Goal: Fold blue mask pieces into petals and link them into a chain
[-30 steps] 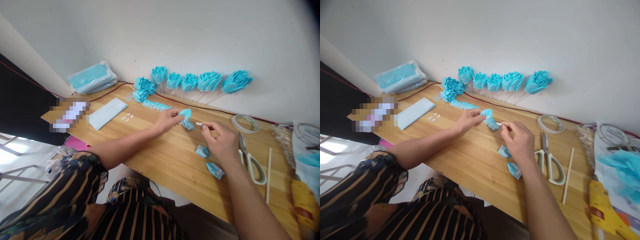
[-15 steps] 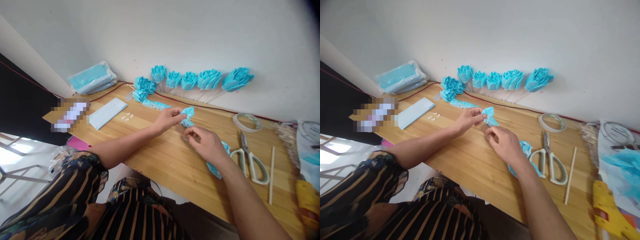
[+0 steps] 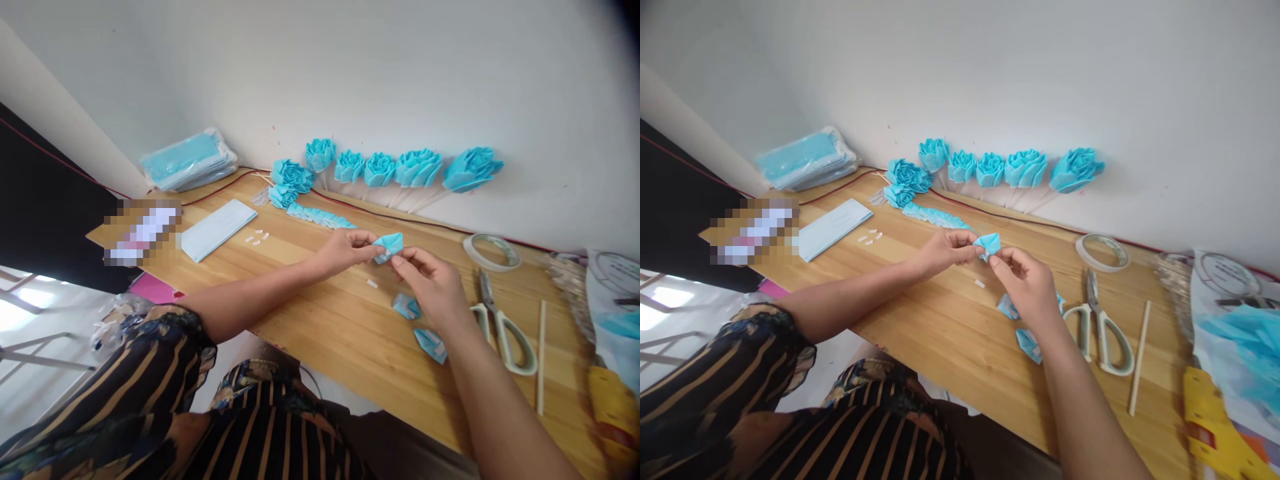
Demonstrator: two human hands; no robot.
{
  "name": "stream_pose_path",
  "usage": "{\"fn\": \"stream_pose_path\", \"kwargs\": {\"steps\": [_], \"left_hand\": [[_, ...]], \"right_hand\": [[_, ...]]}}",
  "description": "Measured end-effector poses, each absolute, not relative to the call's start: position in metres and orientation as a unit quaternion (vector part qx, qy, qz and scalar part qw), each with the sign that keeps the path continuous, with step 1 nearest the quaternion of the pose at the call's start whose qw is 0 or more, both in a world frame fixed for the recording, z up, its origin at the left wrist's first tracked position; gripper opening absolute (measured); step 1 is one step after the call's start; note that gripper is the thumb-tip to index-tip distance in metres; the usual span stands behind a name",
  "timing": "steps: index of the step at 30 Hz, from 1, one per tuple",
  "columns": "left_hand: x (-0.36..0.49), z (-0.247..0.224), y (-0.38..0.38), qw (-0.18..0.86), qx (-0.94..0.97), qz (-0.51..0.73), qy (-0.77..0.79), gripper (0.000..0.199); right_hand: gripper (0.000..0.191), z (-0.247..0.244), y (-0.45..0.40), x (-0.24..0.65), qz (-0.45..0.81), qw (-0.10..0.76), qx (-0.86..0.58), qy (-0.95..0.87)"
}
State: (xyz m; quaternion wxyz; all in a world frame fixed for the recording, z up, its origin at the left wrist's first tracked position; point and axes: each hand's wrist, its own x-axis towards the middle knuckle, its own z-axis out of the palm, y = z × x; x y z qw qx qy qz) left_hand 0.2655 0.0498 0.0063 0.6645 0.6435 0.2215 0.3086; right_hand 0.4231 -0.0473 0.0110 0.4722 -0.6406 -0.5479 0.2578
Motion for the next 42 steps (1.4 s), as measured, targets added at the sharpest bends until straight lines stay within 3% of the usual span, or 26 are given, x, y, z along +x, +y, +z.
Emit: {"fn": "stream_pose_path", "kwargs": {"steps": [18,23,29,42], "left_hand": [[0.265,0.003,0.052,0.658,0.644,0.307,0.241,0.036],[0.264,0.005,0.046,0.56,0.68,0.406,0.244,0.032],[0.263,0.004,0.034,0.43,0.788,0.374,0.232,0.022],[0.264,0.0,0.038,0.419,0.791,0.347,0.28,0.024]], "right_hand": [[0.02,0.007,-0.046,0.426,0.286,0.479,-0.638,-0.531],[0.019,0.005,-0.046,0.426,0.261,0.498,-0.644,-0.518],[0.018,0.008,-0.047,0.421,0.226,0.506,-0.649,-0.521],[0.019,0.011,-0.05,0.417,0.168,0.457,-0.673,-0.557]]}}
